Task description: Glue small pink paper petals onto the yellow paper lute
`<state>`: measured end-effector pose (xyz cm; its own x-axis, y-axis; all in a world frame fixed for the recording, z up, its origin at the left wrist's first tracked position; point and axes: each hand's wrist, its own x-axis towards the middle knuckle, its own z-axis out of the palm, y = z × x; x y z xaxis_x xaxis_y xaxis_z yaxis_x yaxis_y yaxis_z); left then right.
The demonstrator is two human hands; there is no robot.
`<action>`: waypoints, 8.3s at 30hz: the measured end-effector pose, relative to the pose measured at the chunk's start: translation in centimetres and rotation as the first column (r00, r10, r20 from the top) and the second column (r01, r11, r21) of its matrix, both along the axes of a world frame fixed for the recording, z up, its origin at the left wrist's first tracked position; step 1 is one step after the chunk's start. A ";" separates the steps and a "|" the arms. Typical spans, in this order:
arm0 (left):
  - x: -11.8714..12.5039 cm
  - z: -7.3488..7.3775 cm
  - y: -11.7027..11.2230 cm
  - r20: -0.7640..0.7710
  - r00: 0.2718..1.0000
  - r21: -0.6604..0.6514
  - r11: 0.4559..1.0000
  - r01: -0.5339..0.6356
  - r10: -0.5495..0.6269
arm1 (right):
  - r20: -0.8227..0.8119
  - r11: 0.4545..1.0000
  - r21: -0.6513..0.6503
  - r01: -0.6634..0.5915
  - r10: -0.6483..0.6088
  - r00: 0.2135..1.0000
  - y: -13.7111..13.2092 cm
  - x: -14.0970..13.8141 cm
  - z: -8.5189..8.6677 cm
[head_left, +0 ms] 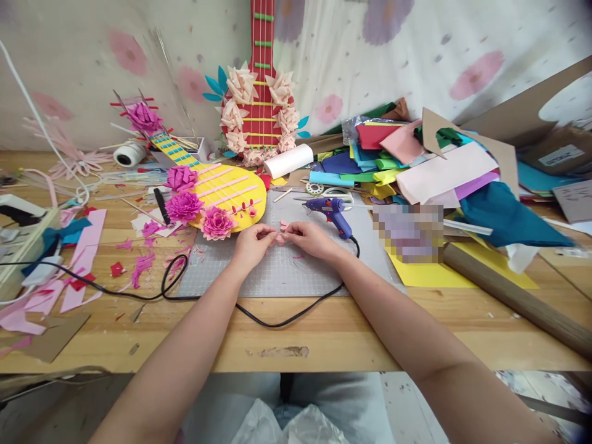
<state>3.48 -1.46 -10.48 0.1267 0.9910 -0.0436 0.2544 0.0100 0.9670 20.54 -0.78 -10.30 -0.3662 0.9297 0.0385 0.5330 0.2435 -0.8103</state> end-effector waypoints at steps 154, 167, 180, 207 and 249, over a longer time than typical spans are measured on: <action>1.1 0.5 -0.3 0.278 0.943 -0.165 0.976 -0.139 0.182 | -0.024 0.978 -0.115 0.176 -0.180 0.983 -1.9 5.4 2.8; 1.1 0.6 -0.3 0.287 0.941 -0.171 0.976 -0.136 0.181 | 0.006 0.980 -0.129 0.152 -0.152 0.988 -1.8 5.5 2.6; 1.0 0.8 -0.4 0.301 0.934 -0.184 0.973 -0.142 0.193 | -0.149 0.938 -0.116 0.325 -0.340 0.928 -1.6 6.2 2.8; 2.4 2.4 -2.0 0.692 0.589 -0.466 0.881 -0.076 0.417 | 0.275 0.780 0.223 0.585 -0.626 0.730 -3.2 3.6 4.2; -6.2 5.2 0.7 0.433 0.764 0.566 0.516 -0.643 0.479 | 0.318 0.965 -0.258 -0.046 0.130 0.939 5.8 -4.6 7.0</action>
